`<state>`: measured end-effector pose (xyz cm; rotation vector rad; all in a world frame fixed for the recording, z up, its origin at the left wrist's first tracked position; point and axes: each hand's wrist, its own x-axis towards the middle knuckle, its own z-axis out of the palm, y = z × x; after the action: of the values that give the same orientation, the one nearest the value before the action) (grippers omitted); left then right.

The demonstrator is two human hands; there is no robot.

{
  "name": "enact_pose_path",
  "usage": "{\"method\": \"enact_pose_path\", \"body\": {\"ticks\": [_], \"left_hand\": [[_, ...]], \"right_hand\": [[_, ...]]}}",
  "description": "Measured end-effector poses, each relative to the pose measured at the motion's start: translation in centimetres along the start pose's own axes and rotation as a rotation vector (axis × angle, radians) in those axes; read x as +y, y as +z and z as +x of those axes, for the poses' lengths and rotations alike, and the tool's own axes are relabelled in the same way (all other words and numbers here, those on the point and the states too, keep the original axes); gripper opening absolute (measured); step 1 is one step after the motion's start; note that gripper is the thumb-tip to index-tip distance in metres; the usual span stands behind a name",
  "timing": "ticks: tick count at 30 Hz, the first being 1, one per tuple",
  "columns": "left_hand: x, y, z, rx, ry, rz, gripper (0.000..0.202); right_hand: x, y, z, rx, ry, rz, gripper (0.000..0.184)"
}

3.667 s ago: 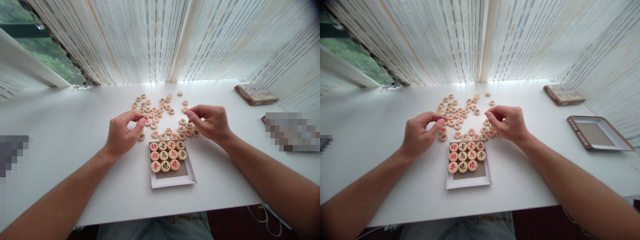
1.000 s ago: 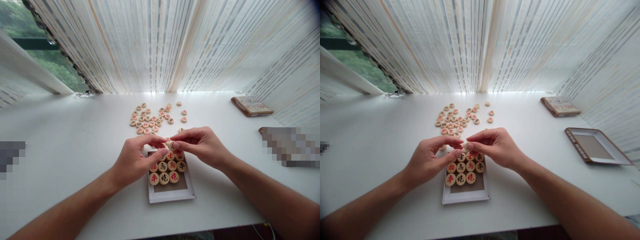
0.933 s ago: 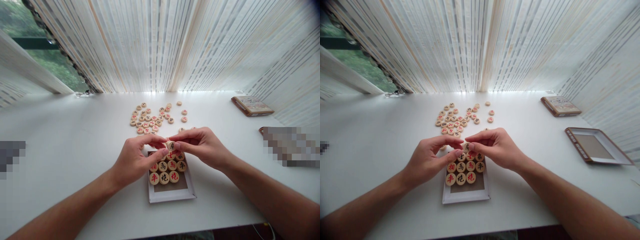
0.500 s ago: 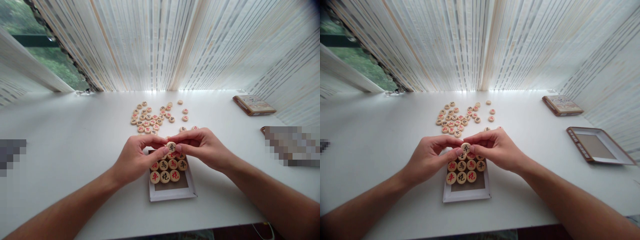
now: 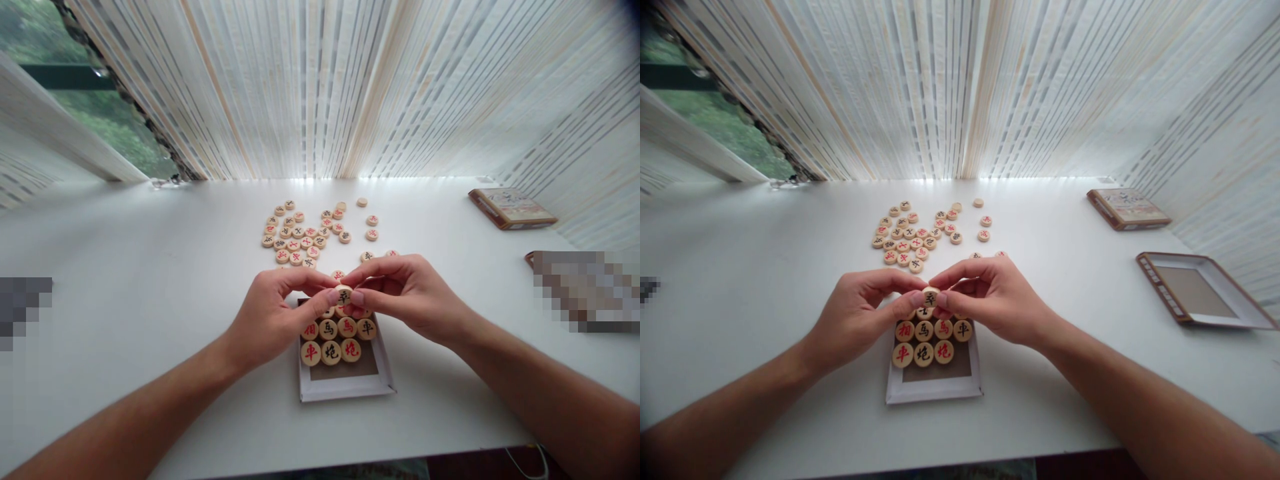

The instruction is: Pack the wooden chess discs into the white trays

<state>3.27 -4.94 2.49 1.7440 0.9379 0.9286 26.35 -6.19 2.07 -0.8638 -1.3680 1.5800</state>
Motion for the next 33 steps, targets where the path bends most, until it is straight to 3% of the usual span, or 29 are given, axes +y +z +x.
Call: {"method": "enact_pose_path", "body": {"ticks": [12, 19, 23, 33], "left_hand": [[0.2, 0.3, -0.1, 0.014, 0.051, -0.022, 0.010], [0.5, 0.4, -0.2, 0.022, 0.041, -0.030, 0.012], [0.3, 0.4, -0.2, 0.011, -0.039, -0.159, 0.016], [0.4, 0.6, 0.1, -0.048, -0.151, -0.468, 0.025]], "right_hand": [[-0.4, 1.2, 0.1, 0.062, -0.106, -0.030, 0.021], [-0.2, 1.0, 0.0, 0.071, -0.080, -0.009, 0.016], [0.0, 0.7, 0.0, 0.059, -0.035, 0.042, 0.015], [-0.2, 1.0, 0.0, 0.092, -0.016, 0.091, 0.033]]}}
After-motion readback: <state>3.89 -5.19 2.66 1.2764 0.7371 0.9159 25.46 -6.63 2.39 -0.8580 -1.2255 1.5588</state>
